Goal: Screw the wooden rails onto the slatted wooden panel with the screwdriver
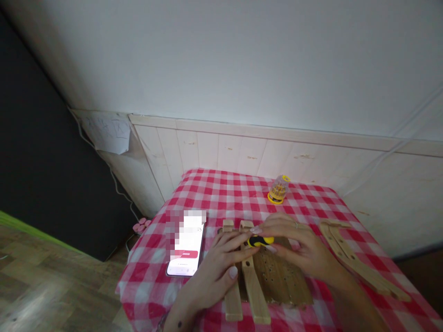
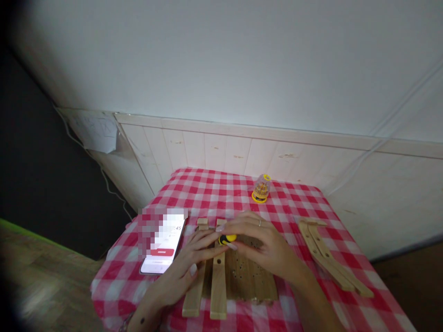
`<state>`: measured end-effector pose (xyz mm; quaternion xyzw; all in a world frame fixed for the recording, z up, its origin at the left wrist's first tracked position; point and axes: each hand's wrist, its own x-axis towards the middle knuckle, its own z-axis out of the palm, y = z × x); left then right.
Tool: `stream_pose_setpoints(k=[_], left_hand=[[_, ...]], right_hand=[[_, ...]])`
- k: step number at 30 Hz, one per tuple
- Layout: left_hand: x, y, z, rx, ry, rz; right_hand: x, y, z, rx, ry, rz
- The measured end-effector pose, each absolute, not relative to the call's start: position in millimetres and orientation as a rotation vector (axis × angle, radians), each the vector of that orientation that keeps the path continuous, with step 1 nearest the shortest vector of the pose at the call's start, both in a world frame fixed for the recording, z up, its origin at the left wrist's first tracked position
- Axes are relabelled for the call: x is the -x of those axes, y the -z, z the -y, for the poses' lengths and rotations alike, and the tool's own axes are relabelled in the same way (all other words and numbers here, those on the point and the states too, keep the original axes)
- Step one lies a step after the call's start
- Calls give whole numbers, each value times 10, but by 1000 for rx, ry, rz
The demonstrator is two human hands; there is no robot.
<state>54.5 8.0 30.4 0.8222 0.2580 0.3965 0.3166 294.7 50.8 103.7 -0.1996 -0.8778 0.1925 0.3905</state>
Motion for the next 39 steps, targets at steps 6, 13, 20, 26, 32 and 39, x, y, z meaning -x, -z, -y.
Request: stream_pose_setpoints(k=[6,13,20,26,32,39], left_hand=[[-544,-310,-78,-2167,-1083,-631],[-545,-295,-76,-2183,-1082,-648],[-544,-256,-74,-2187,-1039,-700],[-549,-285,-81,-2196,-1062,-665],[-547,-292,-88,-2180,-1016,-684],[-545,-274,-87,-2186,-1053,-664]], right_hand=[[-2833,-942,-472,645,-390,2101],[-2614,-824,-394,777,-84,1933],[-2562,-824,-365,878,194,1893],[-2796,-904,-431,677,-183,2150],[-2969,-1036,-498,555,-463,2253],[-2836,-977,-451,693,-449,2133]])
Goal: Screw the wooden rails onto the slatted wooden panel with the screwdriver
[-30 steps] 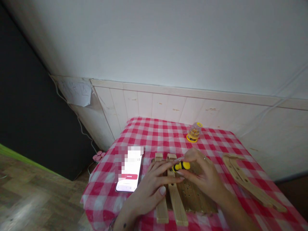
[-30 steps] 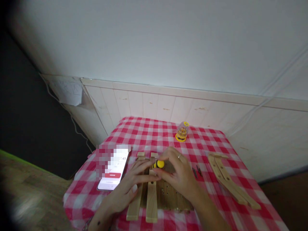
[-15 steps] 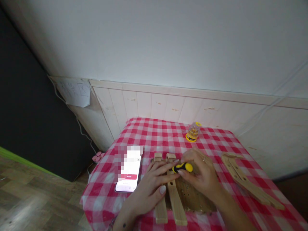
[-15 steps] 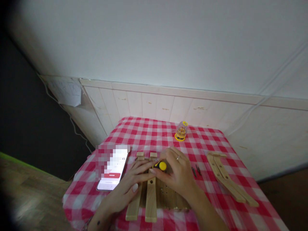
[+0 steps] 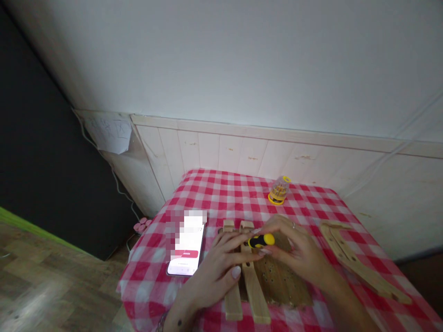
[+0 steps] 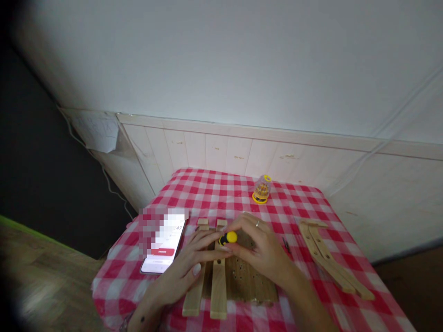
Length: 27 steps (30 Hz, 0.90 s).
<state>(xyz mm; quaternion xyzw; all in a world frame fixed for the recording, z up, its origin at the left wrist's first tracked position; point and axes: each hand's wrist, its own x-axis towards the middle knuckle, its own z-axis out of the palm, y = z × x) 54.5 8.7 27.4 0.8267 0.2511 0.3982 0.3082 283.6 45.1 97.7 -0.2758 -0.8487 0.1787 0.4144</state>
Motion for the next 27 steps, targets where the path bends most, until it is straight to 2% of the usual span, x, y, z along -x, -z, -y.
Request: stream_pose_setpoints(k=[10,16,20,27], left_hand=[[-550,-297,-79,-2202,-1023,-705],[-553,-269,-82,-2204,-1045,-713],[-551,-271,-87,-2218,-1060,-691],[-515,-156,-76,-2207,-1087,-703]], right_hand=[[-2621,-848,-341,865,93,1929],[-2596,-848,-316,945,261,1900],[-2653,-842,-372,879,178,1969],[-2944,-966,-493,614,-301,2250]])
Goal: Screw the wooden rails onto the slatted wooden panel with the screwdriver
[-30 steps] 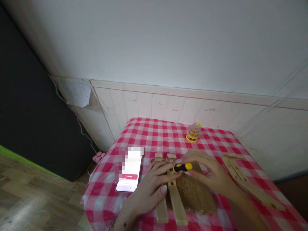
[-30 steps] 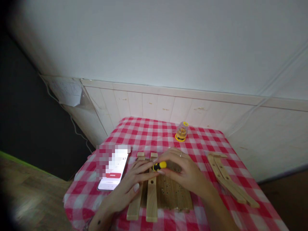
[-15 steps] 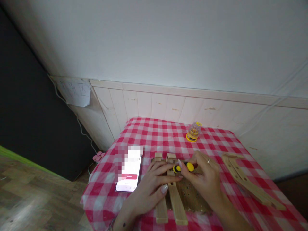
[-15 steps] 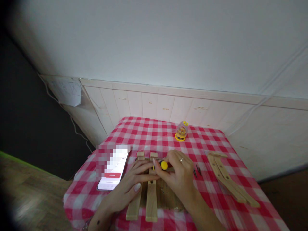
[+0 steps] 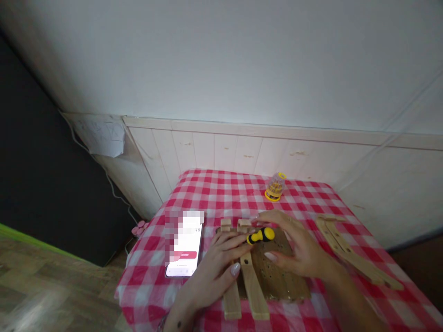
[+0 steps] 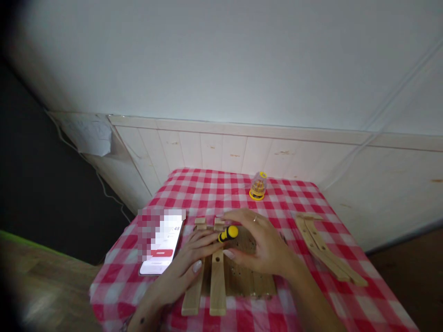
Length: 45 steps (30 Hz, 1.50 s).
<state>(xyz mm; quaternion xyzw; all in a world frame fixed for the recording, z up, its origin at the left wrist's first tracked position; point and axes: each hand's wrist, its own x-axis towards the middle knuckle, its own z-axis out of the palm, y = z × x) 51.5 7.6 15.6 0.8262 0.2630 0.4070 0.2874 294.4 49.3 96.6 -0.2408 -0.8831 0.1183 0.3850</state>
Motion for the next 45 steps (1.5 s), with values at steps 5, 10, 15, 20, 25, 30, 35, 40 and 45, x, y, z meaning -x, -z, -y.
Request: stream_pose_setpoints(k=[5,10,15,20,25,30,35,40,45], left_hand=[[-517,-177,-83,-2204,-1086,-666],[-530,-223,-89,-2165,-1070,-682],[-530,-205,-91,-2107,-1060,-717],[-520,-168,-87,-2094,-1032,-749],[-516,-141,-87,-2107,-1009,-771],[-521,-125,-97,-2119,-1040,-745],[-508,-87,-100,-2144,-1119,-669],[-513,-95,-94,-2155,-1122,-668],[-520,-175,-91,-2175,-1074,-685]], right_hand=[[-3003,-1027,-533,531,-497,2264],[-2912,-978,-503,653,-524,2175],[-2770,-891,-437,698,-413,2087],[-2596,-797,-374,805,-159,1940],[-2518,-741,-359,940,126,1823],[-2529,-766,-372,955,252,1847],[-2538,-770,-358,958,258,1905],[-2643,-782,-387,914,29,2003],[-2855,-915,-427,672,-398,2232]])
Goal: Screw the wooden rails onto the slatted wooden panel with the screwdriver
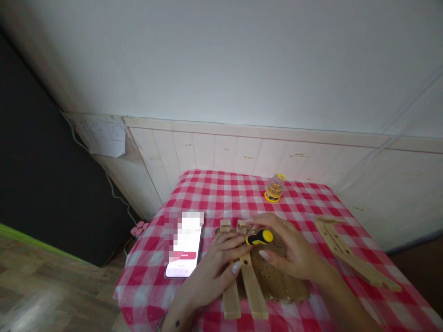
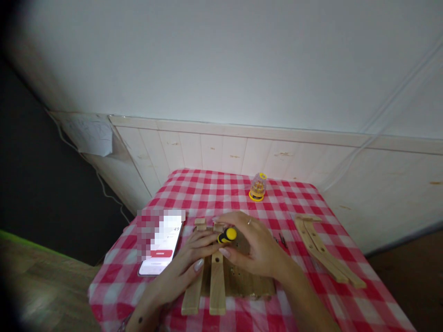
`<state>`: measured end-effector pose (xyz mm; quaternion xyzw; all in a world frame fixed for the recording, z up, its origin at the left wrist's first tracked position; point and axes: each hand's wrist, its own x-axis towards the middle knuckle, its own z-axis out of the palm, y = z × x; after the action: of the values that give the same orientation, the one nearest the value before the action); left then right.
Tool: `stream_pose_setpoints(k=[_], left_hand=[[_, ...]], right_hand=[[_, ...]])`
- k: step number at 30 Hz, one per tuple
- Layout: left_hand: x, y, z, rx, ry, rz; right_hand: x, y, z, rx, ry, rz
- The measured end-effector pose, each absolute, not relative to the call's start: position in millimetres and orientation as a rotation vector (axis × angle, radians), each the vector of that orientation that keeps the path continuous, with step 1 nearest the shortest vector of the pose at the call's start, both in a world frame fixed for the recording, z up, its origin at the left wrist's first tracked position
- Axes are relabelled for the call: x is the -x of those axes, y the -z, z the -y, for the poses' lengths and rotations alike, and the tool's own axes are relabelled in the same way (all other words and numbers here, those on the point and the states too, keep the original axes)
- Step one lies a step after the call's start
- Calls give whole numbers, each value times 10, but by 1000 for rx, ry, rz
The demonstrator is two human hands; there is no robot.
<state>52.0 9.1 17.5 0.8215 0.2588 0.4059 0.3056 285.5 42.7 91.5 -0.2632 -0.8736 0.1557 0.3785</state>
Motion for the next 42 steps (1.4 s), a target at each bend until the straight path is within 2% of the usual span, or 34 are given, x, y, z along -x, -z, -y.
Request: stream_pose_setpoints(k=[6,11,21,32,39,42], left_hand=[[-519,-243,-94,-2198,-1072,-660],[-535,-312,-92,-2183,-1030,-702],[-542,-294,-80,-2140,-1017,-742],[-535,-288,-87,-2162,-985,-753],[-526,-169,-94,-2168,-1124,-698],[-530,-177,-88,-2159,-1098,-714]], right_hand=[[-2989,-1041,-465,625,-608,2266],[-2931,-984,-484,697,-650,2187],[-2668,-902,-386,814,-496,2065],[-2491,-802,-365,961,-150,1855],[-2541,-727,-372,960,-52,1842],[-2620,-755,-394,887,-112,1942]])
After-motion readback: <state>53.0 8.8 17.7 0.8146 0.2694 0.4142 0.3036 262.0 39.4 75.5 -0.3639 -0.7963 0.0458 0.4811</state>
